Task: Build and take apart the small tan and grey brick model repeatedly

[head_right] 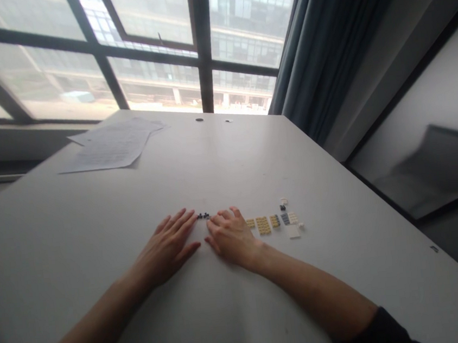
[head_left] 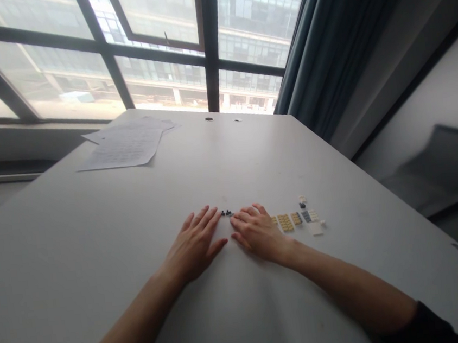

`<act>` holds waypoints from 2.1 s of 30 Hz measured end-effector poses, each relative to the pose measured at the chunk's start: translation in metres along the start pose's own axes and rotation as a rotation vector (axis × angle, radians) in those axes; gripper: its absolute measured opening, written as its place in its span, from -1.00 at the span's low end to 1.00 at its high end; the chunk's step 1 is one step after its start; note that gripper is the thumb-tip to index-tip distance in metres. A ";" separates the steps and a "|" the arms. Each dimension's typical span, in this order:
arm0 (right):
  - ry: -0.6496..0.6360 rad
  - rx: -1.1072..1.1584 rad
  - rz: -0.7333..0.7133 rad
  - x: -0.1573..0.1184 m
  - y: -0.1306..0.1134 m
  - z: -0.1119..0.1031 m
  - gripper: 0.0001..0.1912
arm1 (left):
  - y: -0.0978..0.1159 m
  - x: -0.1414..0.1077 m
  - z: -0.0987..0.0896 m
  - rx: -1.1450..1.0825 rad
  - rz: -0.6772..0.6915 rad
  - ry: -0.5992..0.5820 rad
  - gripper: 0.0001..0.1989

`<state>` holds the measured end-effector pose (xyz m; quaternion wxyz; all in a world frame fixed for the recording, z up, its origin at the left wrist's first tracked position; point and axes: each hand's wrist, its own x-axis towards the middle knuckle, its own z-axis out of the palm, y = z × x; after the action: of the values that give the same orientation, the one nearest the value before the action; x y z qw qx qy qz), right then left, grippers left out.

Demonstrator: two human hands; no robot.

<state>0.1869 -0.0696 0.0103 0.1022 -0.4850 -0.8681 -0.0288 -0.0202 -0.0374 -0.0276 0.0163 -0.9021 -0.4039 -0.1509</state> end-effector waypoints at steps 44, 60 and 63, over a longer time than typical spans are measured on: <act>-0.050 0.038 -0.091 0.021 0.035 -0.002 -0.75 | 0.004 0.013 0.001 -0.056 0.019 -0.083 -0.44; -0.119 -0.072 0.110 -0.038 0.124 -0.026 -0.76 | 0.093 0.101 0.025 -0.194 0.175 -0.073 -0.52; -0.112 -0.072 0.133 -0.043 0.128 -0.024 -0.76 | 0.099 0.108 0.029 -0.199 0.186 -0.070 -0.53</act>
<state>0.3211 -0.0414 0.0190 0.0378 -0.5457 -0.8367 -0.0261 0.1273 -0.0215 -0.0154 -0.0732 -0.9376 -0.3018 -0.1566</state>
